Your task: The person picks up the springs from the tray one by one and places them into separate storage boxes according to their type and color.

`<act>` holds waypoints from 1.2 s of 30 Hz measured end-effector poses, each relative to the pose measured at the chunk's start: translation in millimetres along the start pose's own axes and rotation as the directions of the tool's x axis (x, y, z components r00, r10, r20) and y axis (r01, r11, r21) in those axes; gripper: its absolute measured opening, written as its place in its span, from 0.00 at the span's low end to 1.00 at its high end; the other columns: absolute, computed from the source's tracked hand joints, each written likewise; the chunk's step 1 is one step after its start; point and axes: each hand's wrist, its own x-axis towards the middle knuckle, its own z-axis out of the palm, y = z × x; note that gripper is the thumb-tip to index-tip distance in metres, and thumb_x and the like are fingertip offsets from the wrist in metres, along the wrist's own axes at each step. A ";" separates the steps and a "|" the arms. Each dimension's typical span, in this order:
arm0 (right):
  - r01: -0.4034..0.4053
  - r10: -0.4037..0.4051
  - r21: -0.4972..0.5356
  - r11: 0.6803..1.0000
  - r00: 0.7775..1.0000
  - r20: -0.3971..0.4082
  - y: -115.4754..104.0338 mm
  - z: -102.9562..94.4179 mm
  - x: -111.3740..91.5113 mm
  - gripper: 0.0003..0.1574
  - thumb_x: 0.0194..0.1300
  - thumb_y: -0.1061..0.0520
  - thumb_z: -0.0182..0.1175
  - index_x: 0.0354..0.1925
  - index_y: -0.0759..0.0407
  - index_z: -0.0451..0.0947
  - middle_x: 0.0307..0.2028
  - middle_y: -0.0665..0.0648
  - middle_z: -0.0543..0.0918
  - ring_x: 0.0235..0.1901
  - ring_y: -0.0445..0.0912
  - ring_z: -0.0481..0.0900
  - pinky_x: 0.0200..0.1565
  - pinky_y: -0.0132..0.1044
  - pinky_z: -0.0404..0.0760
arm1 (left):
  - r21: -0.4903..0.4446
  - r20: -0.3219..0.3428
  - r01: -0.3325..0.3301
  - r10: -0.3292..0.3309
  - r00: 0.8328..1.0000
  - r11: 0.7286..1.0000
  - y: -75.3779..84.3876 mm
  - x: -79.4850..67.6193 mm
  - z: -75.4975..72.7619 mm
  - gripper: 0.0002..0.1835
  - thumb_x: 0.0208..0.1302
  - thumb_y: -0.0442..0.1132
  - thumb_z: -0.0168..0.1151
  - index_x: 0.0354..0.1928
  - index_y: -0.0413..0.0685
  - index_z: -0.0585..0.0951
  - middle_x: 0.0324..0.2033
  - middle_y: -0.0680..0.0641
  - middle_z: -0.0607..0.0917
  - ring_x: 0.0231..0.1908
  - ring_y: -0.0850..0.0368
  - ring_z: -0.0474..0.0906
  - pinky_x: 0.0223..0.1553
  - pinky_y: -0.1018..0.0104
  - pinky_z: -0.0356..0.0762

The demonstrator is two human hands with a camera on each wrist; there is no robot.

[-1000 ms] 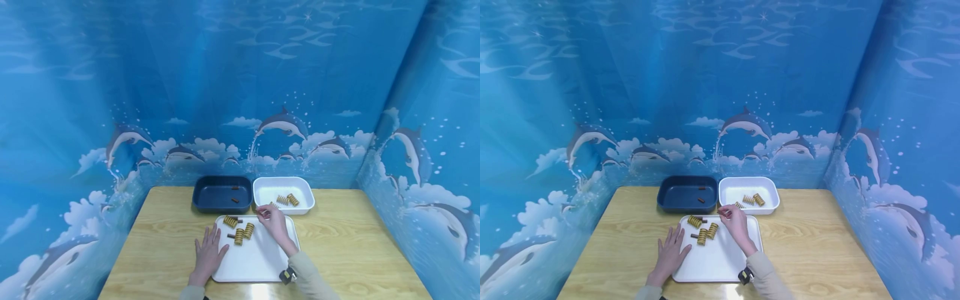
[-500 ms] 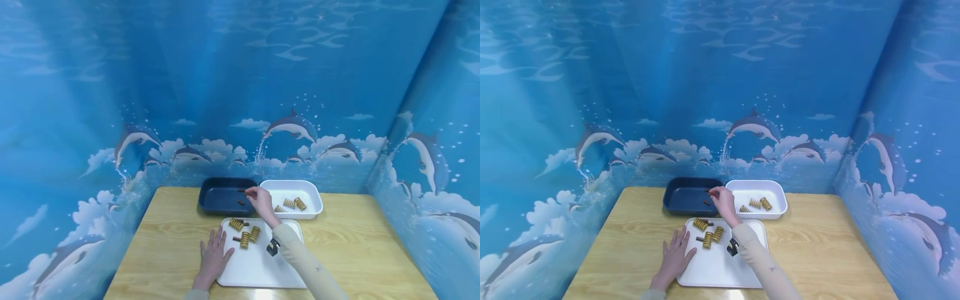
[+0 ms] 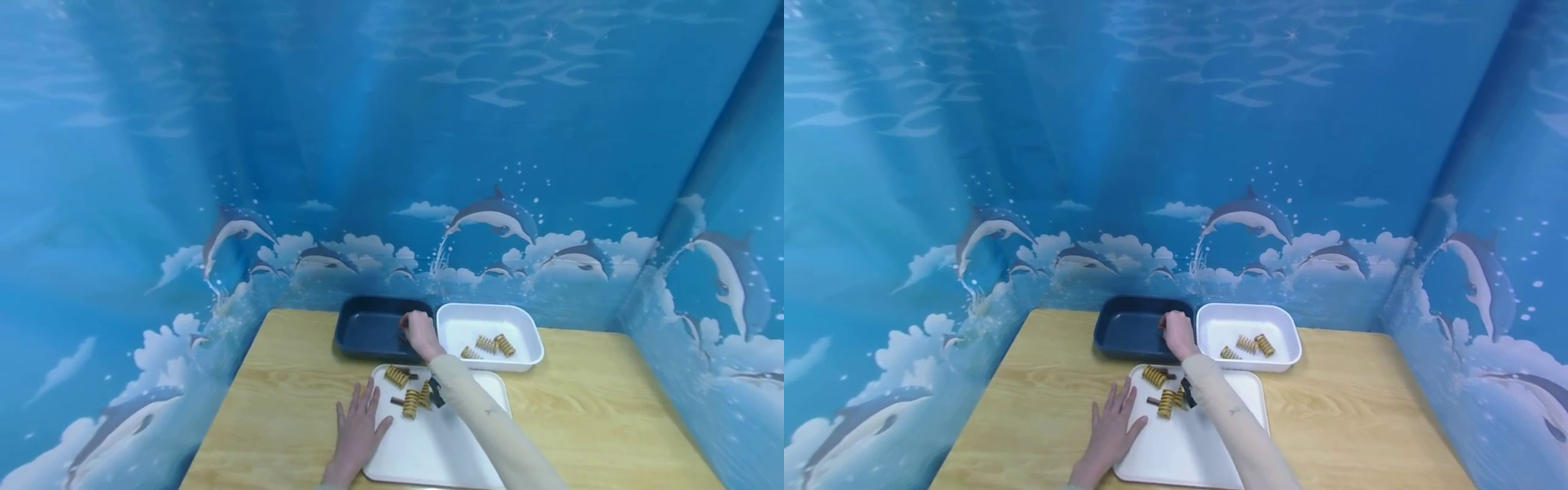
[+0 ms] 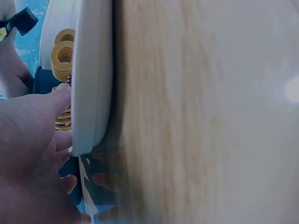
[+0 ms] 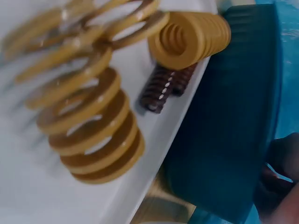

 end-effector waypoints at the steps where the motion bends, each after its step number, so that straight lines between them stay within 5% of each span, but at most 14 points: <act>1: -0.004 0.004 -0.017 1.000 1.000 0.005 2.2 0.8 -1.2 0.07 0.62 0.69 0.67 0.34 0.61 0.89 0.33 0.58 0.89 0.36 0.53 0.88 0.41 0.46 0.88 | 0.001 0.010 0.001 -0.001 1.000 1.000 2.1 -0.9 -0.1 0.35 0.71 0.55 0.60 0.71 0.38 0.71 0.76 0.40 0.63 0.76 0.34 0.53 0.67 0.19 0.46; 8: 0.053 -0.060 -0.120 0.991 0.997 -0.057 15.1 3.7 -15.5 0.13 0.55 0.74 0.63 0.21 0.61 0.84 0.23 0.60 0.85 0.28 0.56 0.87 0.29 0.49 0.86 | -0.004 0.059 0.014 -0.014 0.998 1.000 14.2 -5.7 5.4 0.36 0.71 0.56 0.59 0.72 0.40 0.69 0.77 0.41 0.61 0.76 0.35 0.51 0.68 0.20 0.44; 15: 0.018 -0.021 -0.123 0.992 1.000 -0.019 27.0 2.1 -19.2 0.11 0.59 0.74 0.63 0.31 0.62 0.88 0.31 0.62 0.86 0.34 0.56 0.86 0.35 0.48 0.87 | -0.018 0.043 -0.012 0.013 0.999 1.000 18.2 -7.9 9.7 0.36 0.71 0.55 0.59 0.72 0.39 0.70 0.76 0.40 0.62 0.76 0.35 0.52 0.68 0.20 0.44; 26: 0.059 -0.025 0.132 0.989 0.970 -0.242 17.6 -34.6 -39.7 0.11 0.65 0.69 0.64 0.42 0.58 0.88 0.36 0.55 0.87 0.37 0.51 0.85 0.41 0.47 0.85 | -0.007 0.007 -0.040 0.040 0.999 0.999 13.0 -4.8 2.8 0.35 0.72 0.55 0.59 0.71 0.37 0.70 0.76 0.40 0.63 0.75 0.35 0.54 0.67 0.20 0.47; 36: 0.056 0.014 0.196 0.979 0.940 -0.341 13.0 -41.5 -84.4 0.11 0.63 0.67 0.69 0.42 0.55 0.87 0.39 0.53 0.88 0.36 0.46 0.87 0.38 0.38 0.88 | -0.022 0.001 0.004 -0.004 1.000 1.000 3.2 1.2 -4.8 0.35 0.72 0.54 0.59 0.71 0.37 0.69 0.76 0.39 0.62 0.75 0.34 0.53 0.68 0.20 0.44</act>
